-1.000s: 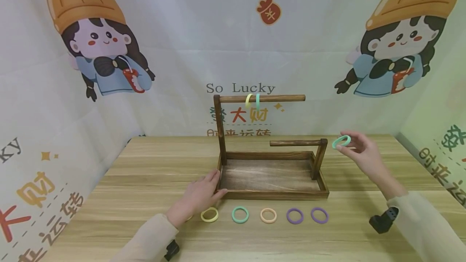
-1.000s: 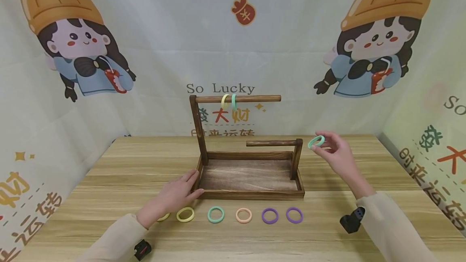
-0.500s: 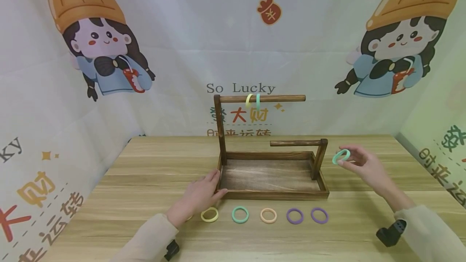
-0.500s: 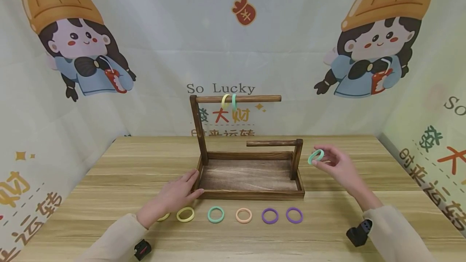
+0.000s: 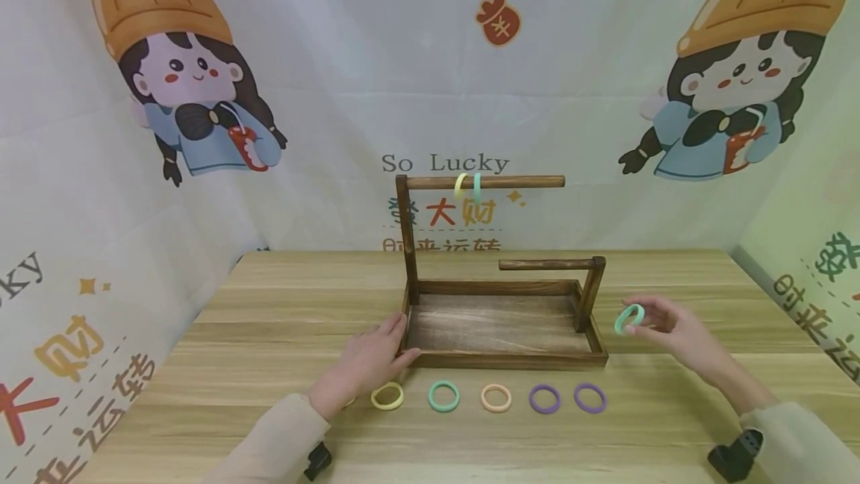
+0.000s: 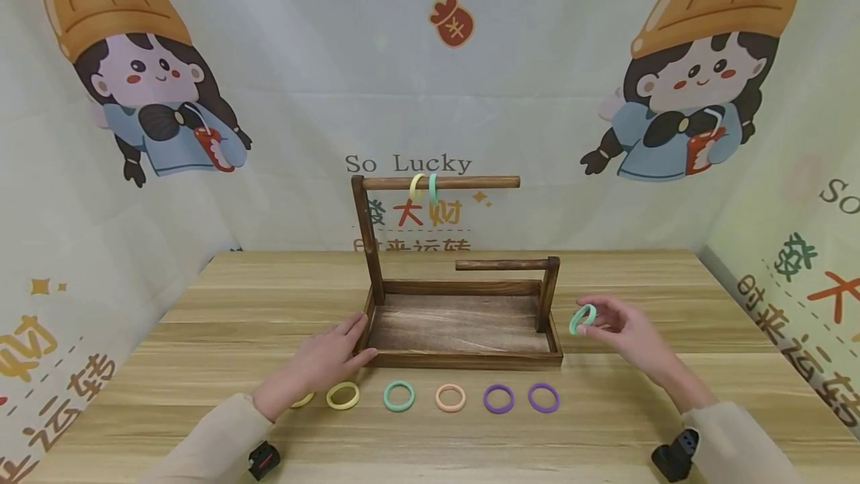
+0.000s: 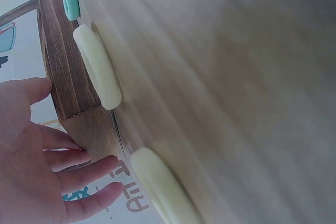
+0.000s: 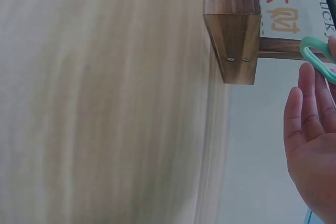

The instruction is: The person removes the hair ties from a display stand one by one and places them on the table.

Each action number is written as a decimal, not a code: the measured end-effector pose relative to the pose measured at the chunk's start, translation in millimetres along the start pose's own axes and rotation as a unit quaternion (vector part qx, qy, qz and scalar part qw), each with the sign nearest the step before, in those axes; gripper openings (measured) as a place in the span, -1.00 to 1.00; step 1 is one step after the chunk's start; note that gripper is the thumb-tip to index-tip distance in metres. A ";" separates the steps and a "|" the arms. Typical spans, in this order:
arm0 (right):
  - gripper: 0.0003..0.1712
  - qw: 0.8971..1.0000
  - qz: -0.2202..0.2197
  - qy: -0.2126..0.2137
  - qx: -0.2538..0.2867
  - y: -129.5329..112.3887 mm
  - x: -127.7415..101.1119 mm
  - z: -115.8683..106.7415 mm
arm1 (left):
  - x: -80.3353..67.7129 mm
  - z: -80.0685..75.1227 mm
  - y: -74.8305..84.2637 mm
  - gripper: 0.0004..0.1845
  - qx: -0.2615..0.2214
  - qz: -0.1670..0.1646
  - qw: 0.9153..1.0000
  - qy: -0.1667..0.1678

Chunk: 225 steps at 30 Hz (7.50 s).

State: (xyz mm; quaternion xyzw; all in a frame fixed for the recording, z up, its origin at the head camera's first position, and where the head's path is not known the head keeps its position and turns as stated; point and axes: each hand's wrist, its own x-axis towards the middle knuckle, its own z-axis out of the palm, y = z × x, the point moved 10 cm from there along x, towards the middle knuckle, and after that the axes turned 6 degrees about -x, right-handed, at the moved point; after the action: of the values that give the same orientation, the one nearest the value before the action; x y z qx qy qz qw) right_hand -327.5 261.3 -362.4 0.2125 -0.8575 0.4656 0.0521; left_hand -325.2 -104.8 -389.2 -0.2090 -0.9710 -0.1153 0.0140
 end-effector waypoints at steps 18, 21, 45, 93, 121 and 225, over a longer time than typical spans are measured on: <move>-0.53 0.995 0.005 -0.095 0.032 10.1 -22.6 22.5 | 1.4 3.0 -1.5 -0.30 0.005 0.003 1.000 -0.002; -0.53 0.992 0.003 -0.121 0.045 11.7 -24.5 27.9 | 1.2 2.8 -1.6 -0.30 0.003 0.003 1.000 -0.001; -0.55 0.974 -0.010 -0.223 0.025 16.6 -35.8 39.9 | 0.4 2.4 -1.5 -0.30 0.001 -0.004 1.000 -0.006; -0.54 0.986 0.011 0.019 -0.163 -64.4 83.2 -60.9 | 0.8 2.3 -1.0 -0.31 -0.009 -0.002 1.000 -0.005; -0.57 0.990 -0.054 0.096 -0.083 -127.1 126.9 -33.4 | 0.8 2.5 -0.3 -0.30 -0.004 -0.003 1.000 -0.008; -0.47 0.980 -0.065 0.012 -0.188 -171.4 199.8 41.5 | 0.5 -0.8 1.6 -0.30 -0.002 0.003 1.000 0.009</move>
State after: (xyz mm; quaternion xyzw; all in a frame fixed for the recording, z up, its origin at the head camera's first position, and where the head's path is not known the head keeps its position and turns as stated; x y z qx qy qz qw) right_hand -432.9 82.5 -195.2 0.2489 -0.9133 0.2941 0.1319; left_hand -325.0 -103.3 -388.1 -0.2111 -0.9699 -0.1193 0.0229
